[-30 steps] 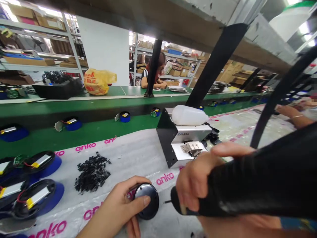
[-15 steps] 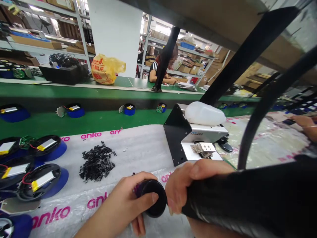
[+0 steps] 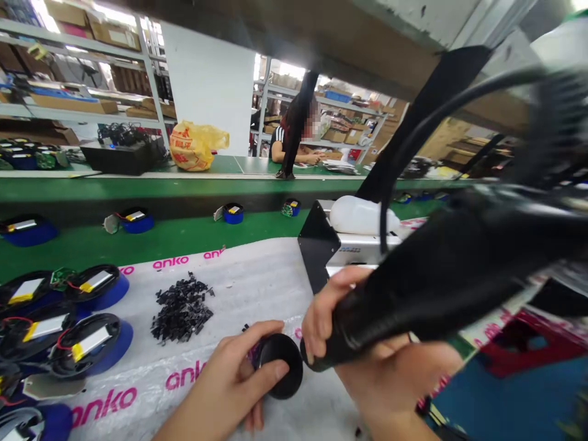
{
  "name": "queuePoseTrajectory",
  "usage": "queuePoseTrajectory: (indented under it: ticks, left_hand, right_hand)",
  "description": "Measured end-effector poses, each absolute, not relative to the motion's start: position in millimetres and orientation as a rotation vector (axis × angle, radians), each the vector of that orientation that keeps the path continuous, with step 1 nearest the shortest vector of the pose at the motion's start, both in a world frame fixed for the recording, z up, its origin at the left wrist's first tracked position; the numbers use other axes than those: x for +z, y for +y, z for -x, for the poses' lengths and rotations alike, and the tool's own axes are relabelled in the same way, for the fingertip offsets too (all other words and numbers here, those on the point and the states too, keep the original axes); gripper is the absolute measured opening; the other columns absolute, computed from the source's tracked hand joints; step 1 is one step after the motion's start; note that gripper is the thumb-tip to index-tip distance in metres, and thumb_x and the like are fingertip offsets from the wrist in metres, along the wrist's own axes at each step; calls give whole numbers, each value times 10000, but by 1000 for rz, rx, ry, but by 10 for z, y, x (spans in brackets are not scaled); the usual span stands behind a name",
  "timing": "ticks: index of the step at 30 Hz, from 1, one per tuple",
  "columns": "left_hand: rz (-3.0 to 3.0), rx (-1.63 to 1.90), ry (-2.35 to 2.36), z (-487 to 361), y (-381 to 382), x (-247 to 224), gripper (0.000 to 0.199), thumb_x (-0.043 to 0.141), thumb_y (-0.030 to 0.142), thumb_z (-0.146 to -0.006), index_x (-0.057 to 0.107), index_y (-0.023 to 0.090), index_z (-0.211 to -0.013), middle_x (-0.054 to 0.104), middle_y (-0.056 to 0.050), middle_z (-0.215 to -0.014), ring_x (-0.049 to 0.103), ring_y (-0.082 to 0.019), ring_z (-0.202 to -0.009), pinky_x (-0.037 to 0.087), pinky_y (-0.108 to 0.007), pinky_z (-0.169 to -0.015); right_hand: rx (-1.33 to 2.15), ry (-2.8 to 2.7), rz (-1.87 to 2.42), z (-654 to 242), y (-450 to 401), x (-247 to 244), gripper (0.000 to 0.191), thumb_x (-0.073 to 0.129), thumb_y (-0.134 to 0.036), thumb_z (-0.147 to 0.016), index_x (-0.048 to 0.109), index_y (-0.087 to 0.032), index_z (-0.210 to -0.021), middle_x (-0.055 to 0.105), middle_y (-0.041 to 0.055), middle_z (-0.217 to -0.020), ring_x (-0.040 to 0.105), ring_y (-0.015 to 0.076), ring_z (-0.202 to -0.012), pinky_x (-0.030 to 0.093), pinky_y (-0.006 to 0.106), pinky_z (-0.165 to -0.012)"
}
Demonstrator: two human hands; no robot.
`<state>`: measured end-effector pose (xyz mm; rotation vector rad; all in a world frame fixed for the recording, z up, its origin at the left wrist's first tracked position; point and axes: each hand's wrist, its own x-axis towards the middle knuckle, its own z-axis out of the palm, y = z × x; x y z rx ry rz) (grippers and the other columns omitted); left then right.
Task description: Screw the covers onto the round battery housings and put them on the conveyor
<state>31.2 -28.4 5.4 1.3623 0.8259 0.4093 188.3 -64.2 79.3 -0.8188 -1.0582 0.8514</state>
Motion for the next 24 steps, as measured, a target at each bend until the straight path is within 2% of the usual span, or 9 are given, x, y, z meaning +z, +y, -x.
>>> queuePoseTrajectory:
  ticks: [1, 3, 5, 7, 11, 14, 17, 19, 24]
  left_hand:
    - [-1433, 449, 859, -312, -301, 44, 533, 606, 507, -895, 591, 178, -1315, 646, 18, -507, 555, -136, -342, 448, -205, -402]
    - [-1614, 565, 949, -314, -334, 38, 474, 603, 521, -891, 666, 206, -1239, 769, -77, -829, 608, -145, -429, 494, -245, -474]
    - [-1771, 675, 1019, -314, -360, 39, 463, 654, 529, -850, 711, 239, -1206, 738, -114, -1162, 697, -207, -640, 544, -287, -605]
    - [-1860, 698, 1045, -308, -373, 35, 528, 724, 533, -786, 711, 278, -1248, 681, -103, -1289, 718, -298, -884, 560, -337, -755]
    - [-1918, 613, 1039, -283, -345, -11, 693, 840, 444, -676, 646, 378, -1338, 611, -75, -1373, 656, -381, -1102, 527, -426, -928]
    - [-1907, 613, 958, -276, -286, -25, 758, 877, 344, -637, 632, 348, -1354, 633, -72, -1355, 557, -382, -1254, 450, -449, -1056]
    - [-1876, 574, 928, -291, -229, 25, 692, 874, 248, -624, 662, 302, -1280, 693, -58, -1272, 607, -335, -1191, 462, -432, -1038]
    - [-1852, 544, 927, -304, -204, 75, 658, 893, 198, -580, 679, 282, -1197, 722, -40, -1212, 651, -308, -1110, 489, -410, -986]
    - [-1795, 523, 841, -295, -179, 121, 688, 951, 269, -544, 680, 244, -1177, 748, -24, -1135, 675, -268, -1044, 495, -366, -935]
  right_hand:
    - [820, -1035, 787, -1961, -636, 859, 589, 542, -822, -763, 571, -294, -1024, 558, -58, -608, 512, 136, -407, 457, 268, -376]
    - [654, -992, 776, -2169, -604, 1011, 525, 553, -753, -821, 597, -271, -1023, 557, -52, -614, 500, 129, -402, 431, 249, -349]
    - [350, -945, 819, -2412, -521, 1139, 542, 614, -749, -780, 601, -242, -970, 552, -56, -581, 489, 133, -387, 413, 251, -331]
    - [76, -895, 853, -2644, -390, 1187, 565, 640, -764, -744, 570, -238, -939, 549, -65, -570, 495, 133, -395, 414, 246, -341]
    - [2, -870, 932, -2935, -197, 1048, 524, 573, -732, -833, 547, -221, -942, 554, -65, -577, 506, 112, -400, 408, 213, -357]
    - [121, -890, 1015, -2895, -296, 938, 571, 582, -756, -811, 564, -207, -966, 561, -54, -572, 520, 124, -398, 410, 220, -339]
    - [328, -914, 1034, -2608, -494, 946, 648, 573, -811, -764, 589, -214, -1016, 559, -49, -577, 493, 130, -368, 394, 235, -302]
    - [475, -929, 917, -2338, -573, 1004, 624, 552, -815, -773, 606, -242, -1014, 566, -49, -577, 482, 131, -348, 391, 239, -285]
    - [711, -988, 721, -1802, -459, 1120, 604, 686, -815, -643, 616, -243, -826, 590, -28, -520, 511, 166, -339, 428, 284, -284]
